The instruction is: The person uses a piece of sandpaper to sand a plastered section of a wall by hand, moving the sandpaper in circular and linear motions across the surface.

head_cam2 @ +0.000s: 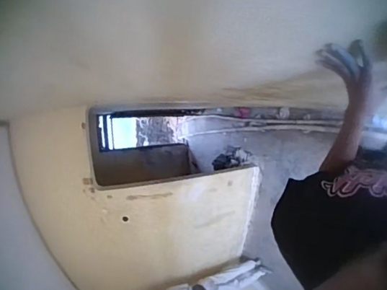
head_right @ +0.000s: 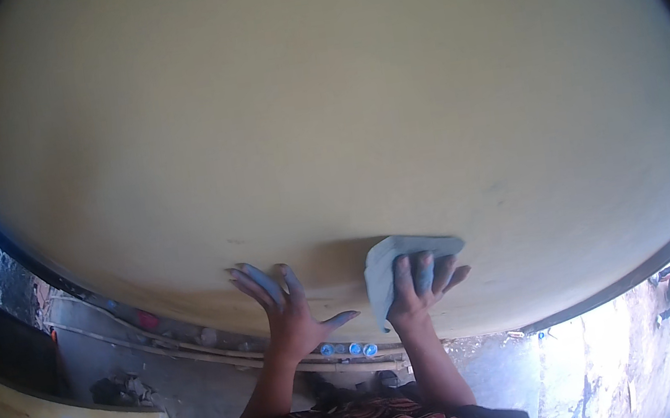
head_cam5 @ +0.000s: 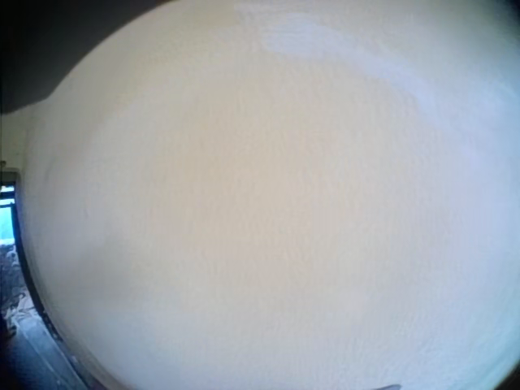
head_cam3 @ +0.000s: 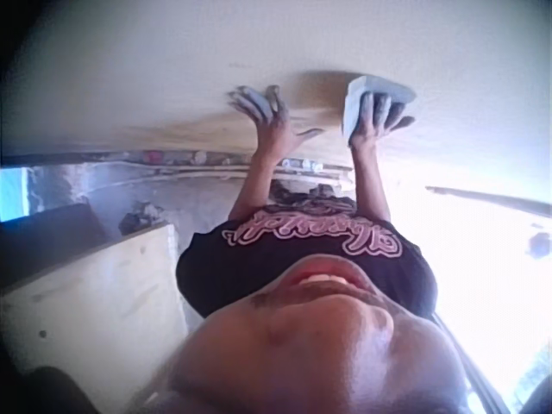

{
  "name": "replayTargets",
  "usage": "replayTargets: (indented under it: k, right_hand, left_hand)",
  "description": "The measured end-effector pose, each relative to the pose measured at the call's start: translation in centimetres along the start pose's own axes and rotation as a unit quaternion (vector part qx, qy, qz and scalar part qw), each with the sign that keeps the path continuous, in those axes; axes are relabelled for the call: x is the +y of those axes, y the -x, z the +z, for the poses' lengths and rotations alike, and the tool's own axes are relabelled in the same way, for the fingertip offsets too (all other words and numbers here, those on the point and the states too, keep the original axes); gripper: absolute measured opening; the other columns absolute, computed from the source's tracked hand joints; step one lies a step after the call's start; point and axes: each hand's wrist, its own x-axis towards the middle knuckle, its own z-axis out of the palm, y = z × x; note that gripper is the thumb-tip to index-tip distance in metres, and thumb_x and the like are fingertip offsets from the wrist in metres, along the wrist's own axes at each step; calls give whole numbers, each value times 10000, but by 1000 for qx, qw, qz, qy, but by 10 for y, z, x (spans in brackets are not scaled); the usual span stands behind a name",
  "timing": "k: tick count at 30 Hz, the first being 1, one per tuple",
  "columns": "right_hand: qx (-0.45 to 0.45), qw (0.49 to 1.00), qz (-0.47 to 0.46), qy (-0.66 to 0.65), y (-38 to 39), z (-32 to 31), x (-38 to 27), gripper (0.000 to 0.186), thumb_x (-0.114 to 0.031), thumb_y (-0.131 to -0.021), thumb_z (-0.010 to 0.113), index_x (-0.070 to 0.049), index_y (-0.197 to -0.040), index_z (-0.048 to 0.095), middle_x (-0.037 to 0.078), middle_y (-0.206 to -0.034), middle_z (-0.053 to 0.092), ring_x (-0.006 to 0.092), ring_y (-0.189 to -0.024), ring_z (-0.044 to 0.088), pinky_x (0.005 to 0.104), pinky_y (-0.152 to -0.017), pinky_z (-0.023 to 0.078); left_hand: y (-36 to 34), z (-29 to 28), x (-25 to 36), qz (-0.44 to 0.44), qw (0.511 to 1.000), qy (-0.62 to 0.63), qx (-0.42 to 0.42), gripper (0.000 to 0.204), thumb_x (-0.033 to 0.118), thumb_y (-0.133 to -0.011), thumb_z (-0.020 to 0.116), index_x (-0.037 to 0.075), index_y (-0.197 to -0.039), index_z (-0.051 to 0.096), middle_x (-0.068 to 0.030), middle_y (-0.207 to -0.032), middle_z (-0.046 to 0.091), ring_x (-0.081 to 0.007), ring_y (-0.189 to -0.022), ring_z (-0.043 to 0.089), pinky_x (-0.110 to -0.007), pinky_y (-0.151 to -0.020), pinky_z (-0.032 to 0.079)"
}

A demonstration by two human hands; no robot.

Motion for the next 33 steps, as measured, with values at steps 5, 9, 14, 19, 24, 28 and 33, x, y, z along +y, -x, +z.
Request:
replayTargets:
  k: [5, 9, 14, 19, 24, 28, 33]
  right_hand:
    - [2, 992, 68, 103, -16, -25, 69, 398, -153, -800, 437, 26, -1154, 404, 267, -1238, 329, 435, -1166, 278, 553, -963, 141]
    - [76, 953, 280, -83, -35, -40, 78, 375, -155, -867, 381, 67, -1169, 376, 246, -1175, 401, 376, -1146, 327, 381, -953, 239]
    - [-68, 996, -16, 59, 24, -32, 85, 398, -172, -849, 358, -61, -1231, 349, 150, -1310, 289, 384, -1233, 180, 561, -980, 52]
    - [49, 989, 138, -33, -10, -41, 75, 376, -160, -823, 415, -23, -1173, 430, 197, -1309, 276, 404, -1235, 152, 543, -985, 32]
    - [-11, 1000, 3, -10, 9, -31, 71, 387, -184, -792, 447, -93, -1168, 467, 127, -1304, 324, 374, -1234, 192, 540, -988, 2]
    - [111, 974, 183, -67, -7, -21, 45, 359, -213, -789, 460, -129, -1136, 498, 115, -1307, 324, 359, -1235, 203, 546, -983, -8]
    - [-12, 998, -11, -62, 30, -3, 9, 289, -219, -777, 470, -142, -1032, 582, 91, -1321, 308, 329, -1259, 153, 526, -991, -47]
  left_hand:
    - [7, 16, 19, -30, 999, -27, -7, 1250, 570, -494, 705, 65, -1294, -111, -394, -1202, -247, -598, -1084, -220, -727, -776, -40]
    - [6, 35, 26, -49, 998, -40, 6, 1261, 575, -497, 700, 1, -1269, -115, -425, -1179, -237, -601, -1082, -216, -723, -776, -51]
    - [0, 22, 29, -37, 995, -92, 5, 1326, 560, -493, 712, 17, -1247, -234, -419, -1166, -270, -577, -1094, -235, -703, -805, -65]
    - [-2, 29, 36, -85, 994, -62, -9, 1343, 571, -474, 715, 19, -1248, -234, -408, -1179, -268, -575, -1099, -230, -693, -815, -72]
    - [8, 30, 25, -83, 994, -74, 9, 1278, 599, -477, 695, -43, -1237, -107, -427, -1179, -235, -592, -1091, -217, -715, -786, -56]
    - [1, 38, 27, -23, 997, -61, 41, 1223, 607, -495, 681, -114, -1227, 17, -452, -1170, -202, -613, -1072, -214, -733, -763, -43]
    - [8, 40, 17, -45, 996, -57, 47, 1147, 595, -489, 689, -73, -1219, 108, -465, -1163, -182, -624, -1067, -203, -741, -749, -36]
